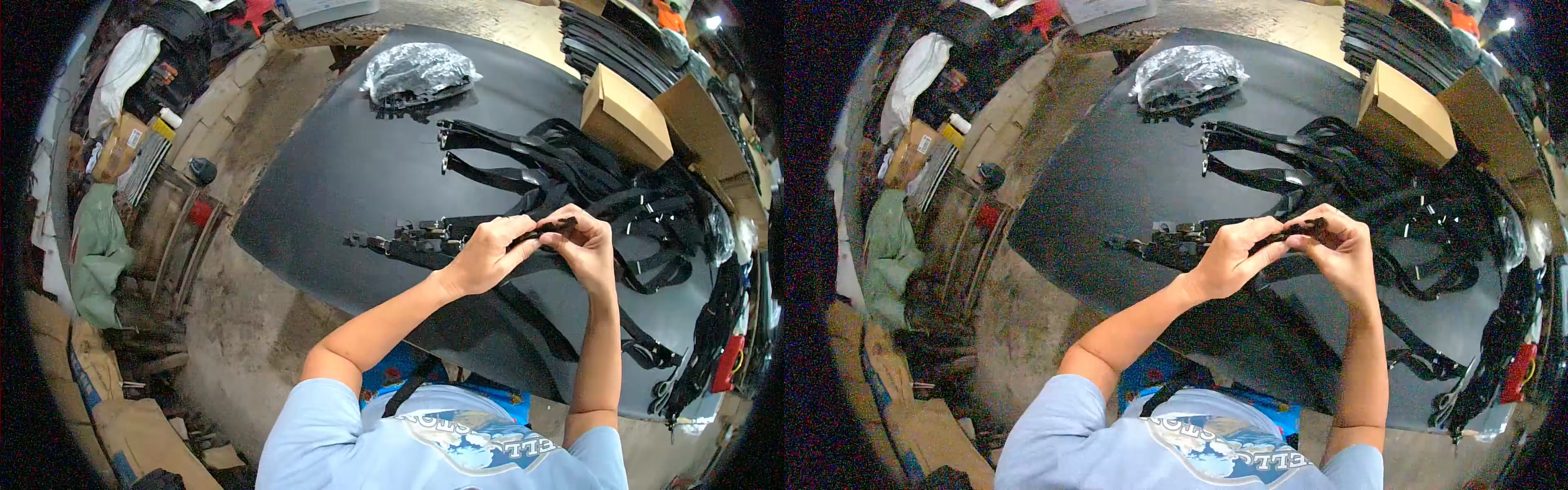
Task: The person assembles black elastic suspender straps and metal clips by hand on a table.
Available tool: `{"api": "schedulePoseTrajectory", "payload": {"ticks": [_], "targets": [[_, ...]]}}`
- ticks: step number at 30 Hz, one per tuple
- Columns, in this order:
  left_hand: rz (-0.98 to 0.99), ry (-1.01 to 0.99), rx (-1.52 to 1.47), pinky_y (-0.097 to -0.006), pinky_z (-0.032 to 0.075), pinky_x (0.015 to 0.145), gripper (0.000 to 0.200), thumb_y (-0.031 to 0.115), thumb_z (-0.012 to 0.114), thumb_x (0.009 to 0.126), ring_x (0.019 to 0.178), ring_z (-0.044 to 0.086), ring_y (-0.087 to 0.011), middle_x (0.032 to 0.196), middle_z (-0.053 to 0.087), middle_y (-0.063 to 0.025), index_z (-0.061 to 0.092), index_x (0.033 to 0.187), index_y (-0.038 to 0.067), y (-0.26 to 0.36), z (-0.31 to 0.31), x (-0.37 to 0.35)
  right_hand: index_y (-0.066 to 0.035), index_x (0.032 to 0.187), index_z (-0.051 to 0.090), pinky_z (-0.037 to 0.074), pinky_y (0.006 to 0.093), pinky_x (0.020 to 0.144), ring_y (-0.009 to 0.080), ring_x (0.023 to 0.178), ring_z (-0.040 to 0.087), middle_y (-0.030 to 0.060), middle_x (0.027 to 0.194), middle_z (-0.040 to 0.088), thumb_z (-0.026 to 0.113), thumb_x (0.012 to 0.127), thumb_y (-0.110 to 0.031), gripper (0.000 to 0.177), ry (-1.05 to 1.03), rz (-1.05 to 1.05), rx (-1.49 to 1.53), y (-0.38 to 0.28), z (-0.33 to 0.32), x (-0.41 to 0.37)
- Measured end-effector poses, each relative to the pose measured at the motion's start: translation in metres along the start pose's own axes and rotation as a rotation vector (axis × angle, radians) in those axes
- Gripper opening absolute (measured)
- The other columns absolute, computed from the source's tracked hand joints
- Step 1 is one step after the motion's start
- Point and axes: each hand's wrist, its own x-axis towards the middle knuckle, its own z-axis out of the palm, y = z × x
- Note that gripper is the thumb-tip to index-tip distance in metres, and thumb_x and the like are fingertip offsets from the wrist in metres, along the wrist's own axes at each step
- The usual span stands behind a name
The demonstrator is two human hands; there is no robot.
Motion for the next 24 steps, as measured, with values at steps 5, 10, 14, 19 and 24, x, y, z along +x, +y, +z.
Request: {"api": "schedulePoseTrajectory", "payload": {"ticks": [5, 10, 14, 19, 24], "targets": [[-0.012, 0.062, 0.032, -0.0334, 0.049, 0.072, 0.024, 0.016, 0.062, 0.089, 0.080, 0.064, -0.0286, 0.088, 0.065, -0.0149, 0.062, 0.106, 0.000, -0.006, -0.008, 0.000, 0.002, 0.088, 0.067, 0.048, 0.0229, 0.071, 0.0102, 0.078, 0.061, 0.0039, 0.083, 0.062, 0.067, 0.076, 0.008, 0.013, 0.096, -0.061, -0.072, -0.003, 0.022, 0.009], [-0.040, 0.167, 0.064, -0.0300, 0.050, 0.068, 0.018, 0.012, 0.061, 0.089, 0.074, 0.065, -0.0208, 0.084, 0.065, -0.0131, 0.062, 0.102, -0.001, -0.007, -0.011, 0.001, 0.000, 0.085, 0.065, 0.045, 0.0254, 0.065, 0.0147, 0.072, 0.057, 0.0063, 0.075, 0.059, 0.062, 0.072, 0.013, 0.018, 0.223, -0.246, -0.166, 0.002, 0.043, 0.021], [-0.170, 0.344, -0.140, -0.0259, 0.049, 0.069, 0.015, 0.008, 0.059, 0.091, 0.077, 0.061, -0.0101, 0.085, 0.065, -0.0080, 0.060, 0.103, -0.001, -0.011, -0.006, -0.001, 0.000, 0.086, 0.068, 0.043, 0.0253, 0.063, 0.0146, 0.069, 0.055, 0.0062, 0.072, 0.058, 0.062, 0.072, 0.013, 0.020, 0.272, -0.256, -0.246, -0.003, 0.058, 0.031], [-0.333, 0.827, -0.537, -0.0279, 0.051, 0.079, 0.012, 0.014, 0.055, 0.096, 0.090, 0.063, -0.0134, 0.111, 0.066, -0.0120, 0.053, 0.106, 0.007, -0.020, -0.033, 0.003, -0.005, 0.132, 0.050, 0.050, 0.0275, 0.084, 0.0136, 0.096, 0.062, 0.0087, 0.116, 0.057, 0.067, 0.083, 0.000, 0.052, 0.235, -0.220, 0.191, -0.019, 0.058, 0.054], [-0.748, 0.594, -0.430, -0.0338, 0.057, 0.078, 0.037, 0.010, 0.067, 0.087, 0.084, 0.067, -0.0195, 0.103, 0.066, -0.0141, 0.049, 0.118, 0.001, -0.063, -0.089, -0.024, -0.001, 0.111, 0.064, 0.049, 0.0266, 0.081, 0.0147, 0.092, 0.063, 0.0095, 0.106, 0.065, 0.062, 0.085, 0.002, 0.026, 0.197, -0.170, -0.234, 0.022, 0.012, 0.065]]}}
